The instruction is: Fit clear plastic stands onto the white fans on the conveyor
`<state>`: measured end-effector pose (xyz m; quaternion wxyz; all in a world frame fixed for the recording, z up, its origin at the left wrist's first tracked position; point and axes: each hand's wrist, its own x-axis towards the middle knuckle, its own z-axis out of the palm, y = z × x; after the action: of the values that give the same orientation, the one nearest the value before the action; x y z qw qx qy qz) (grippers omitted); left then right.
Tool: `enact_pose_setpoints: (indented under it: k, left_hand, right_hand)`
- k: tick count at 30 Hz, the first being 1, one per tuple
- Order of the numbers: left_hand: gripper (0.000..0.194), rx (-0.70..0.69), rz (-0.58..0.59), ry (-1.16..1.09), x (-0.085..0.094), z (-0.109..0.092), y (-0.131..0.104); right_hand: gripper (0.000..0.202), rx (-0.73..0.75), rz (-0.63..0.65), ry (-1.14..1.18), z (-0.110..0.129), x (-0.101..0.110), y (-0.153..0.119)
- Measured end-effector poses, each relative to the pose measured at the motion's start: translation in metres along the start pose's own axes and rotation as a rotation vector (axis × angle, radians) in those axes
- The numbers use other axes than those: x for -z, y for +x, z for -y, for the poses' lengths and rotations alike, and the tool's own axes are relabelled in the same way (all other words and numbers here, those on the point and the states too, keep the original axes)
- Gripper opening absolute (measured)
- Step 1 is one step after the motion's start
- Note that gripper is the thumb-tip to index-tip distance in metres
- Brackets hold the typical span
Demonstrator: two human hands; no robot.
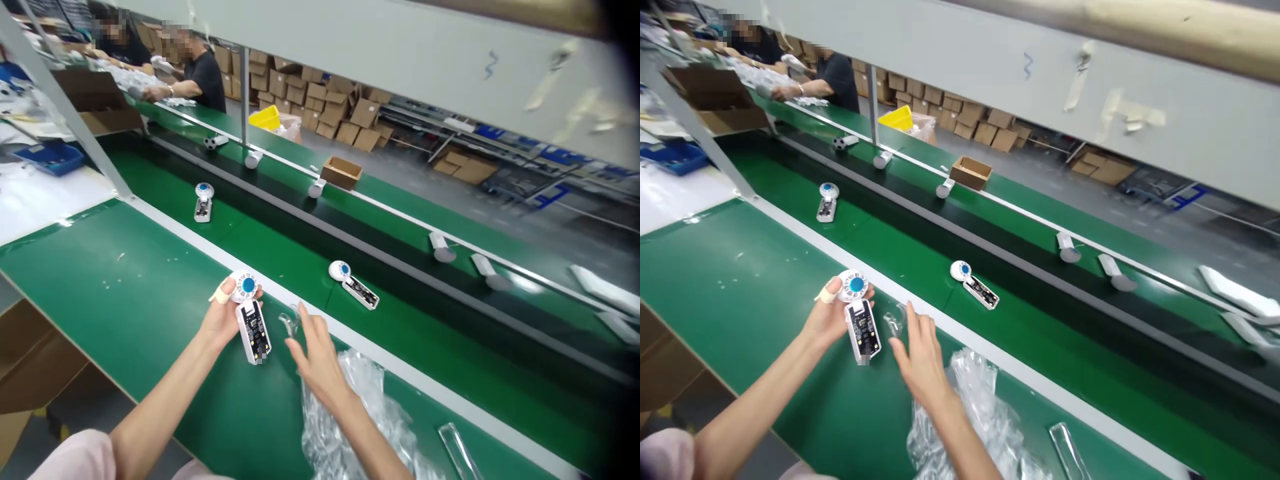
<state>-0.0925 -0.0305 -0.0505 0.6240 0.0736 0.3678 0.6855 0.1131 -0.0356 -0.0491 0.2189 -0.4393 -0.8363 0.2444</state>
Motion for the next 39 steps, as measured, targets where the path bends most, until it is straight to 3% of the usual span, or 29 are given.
enact_pose_setpoints:
  k: [5,10,14,17,21,24,26,28,30,33,35,39]
  left_hand:
    - [0.045,0.035,0.081,-0.010,-0.039,0.021,-0.007]
    - [0.049,0.087,0.143,0.038,-0.064,0.031,-0.018]
    - [0.050,0.086,0.156,0.060,-0.074,0.029,-0.022]
    - [0.053,0.098,0.159,0.069,-0.081,0.026,-0.025]
    - [0.061,0.063,0.233,0.124,-0.081,0.030,-0.029]
    - [0.063,0.166,0.267,0.357,-0.074,0.037,-0.032]
    - [0.054,0.196,0.228,0.483,-0.070,0.043,-0.034]
    - [0.045,0.136,0.186,0.516,-0.069,0.050,-0.035]
    - [0.041,0.051,0.145,0.510,-0.070,0.057,-0.038]
    - [0.035,-0.028,0.087,0.529,-0.072,0.067,-0.047]
    - [0.031,-0.077,0.073,0.582,-0.072,0.073,-0.055]
    - [0.026,-0.186,0.088,0.695,-0.072,0.080,-0.061]
  right_hand:
    - [0.063,-0.154,-0.119,0.029,0.040,-0.016,-0.009]
    - [0.062,-0.245,-0.299,0.022,0.049,-0.015,-0.007]
    - [0.062,-0.286,-0.262,0.006,0.048,-0.007,-0.015]
    - [0.066,-0.336,-0.154,0.165,0.043,-0.003,-0.022]
    - [0.065,-0.318,-0.106,0.180,0.033,0.007,-0.025]
    - [0.062,-0.220,-0.169,0.031,0.028,0.016,-0.025]
    - [0.056,-0.188,-0.201,0.016,0.026,0.019,-0.023]
    - [0.047,-0.264,-0.299,0.135,0.021,0.019,-0.017]
    - [0.038,-0.477,-0.468,0.328,0.013,0.016,-0.008]
    - [0.051,-0.777,-0.619,0.565,-0.002,0.014,0.005]
    - [0.058,-0.814,-0.649,0.627,-0.008,0.013,0.008]
    - [0.060,-0.719,-0.704,0.540,-0.005,0.011,0.009]
